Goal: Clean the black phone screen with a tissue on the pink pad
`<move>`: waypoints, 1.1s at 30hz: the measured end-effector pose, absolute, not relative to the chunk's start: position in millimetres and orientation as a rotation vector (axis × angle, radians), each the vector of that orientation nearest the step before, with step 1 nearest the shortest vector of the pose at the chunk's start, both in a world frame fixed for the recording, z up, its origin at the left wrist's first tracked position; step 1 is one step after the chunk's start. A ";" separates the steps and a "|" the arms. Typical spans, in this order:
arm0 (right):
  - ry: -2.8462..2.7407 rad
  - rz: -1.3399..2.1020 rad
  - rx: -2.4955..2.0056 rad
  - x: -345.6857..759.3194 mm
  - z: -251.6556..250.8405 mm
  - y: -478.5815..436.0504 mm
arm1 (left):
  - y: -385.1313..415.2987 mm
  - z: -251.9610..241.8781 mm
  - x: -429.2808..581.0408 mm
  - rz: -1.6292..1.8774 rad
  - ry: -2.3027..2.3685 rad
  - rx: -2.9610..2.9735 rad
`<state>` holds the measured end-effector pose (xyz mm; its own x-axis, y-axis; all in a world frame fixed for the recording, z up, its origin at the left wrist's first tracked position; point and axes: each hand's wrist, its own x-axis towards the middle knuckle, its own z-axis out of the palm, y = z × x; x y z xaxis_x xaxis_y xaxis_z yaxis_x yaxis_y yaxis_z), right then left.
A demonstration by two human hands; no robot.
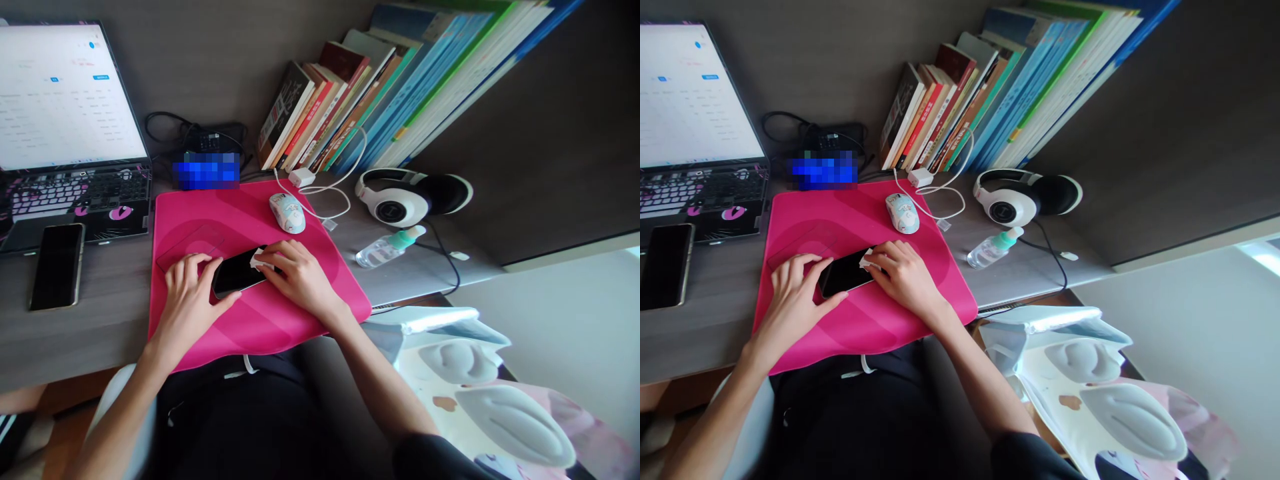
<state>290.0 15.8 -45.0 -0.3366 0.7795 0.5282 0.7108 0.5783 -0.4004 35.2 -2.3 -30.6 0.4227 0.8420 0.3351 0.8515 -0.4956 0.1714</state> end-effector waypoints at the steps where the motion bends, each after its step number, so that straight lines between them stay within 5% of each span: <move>1: -2.113 0.127 -1.182 290.1 -45.1 15.5 | -3.1 -29.6 35.5 -0.578 -1.580 -2.618; 11: -2.291 0.076 -1.152 299.1 -29.7 2.3 | -5.1 -27.8 36.2 -0.557 -1.613 -2.591; 20: -2.043 0.567 -1.037 319.4 -26.3 6.8 | -1.2 -33.2 32.4 -0.601 -1.574 -2.657; 28: -1.918 0.074 -1.194 295.7 -42.1 8.4 | 2.6 -16.0 10.4 -0.455 -1.487 -2.708; 33: -1.902 0.038 -1.267 297.9 -41.9 7.8 | 10.6 -9.7 10.8 -0.750 -1.484 -2.684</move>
<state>297.9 7.8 -41.9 -0.1467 0.7761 0.6133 0.7509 0.4910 -0.4417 10.8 10.6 -9.7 0.4454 0.8028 0.3964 0.7953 -0.5581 0.2367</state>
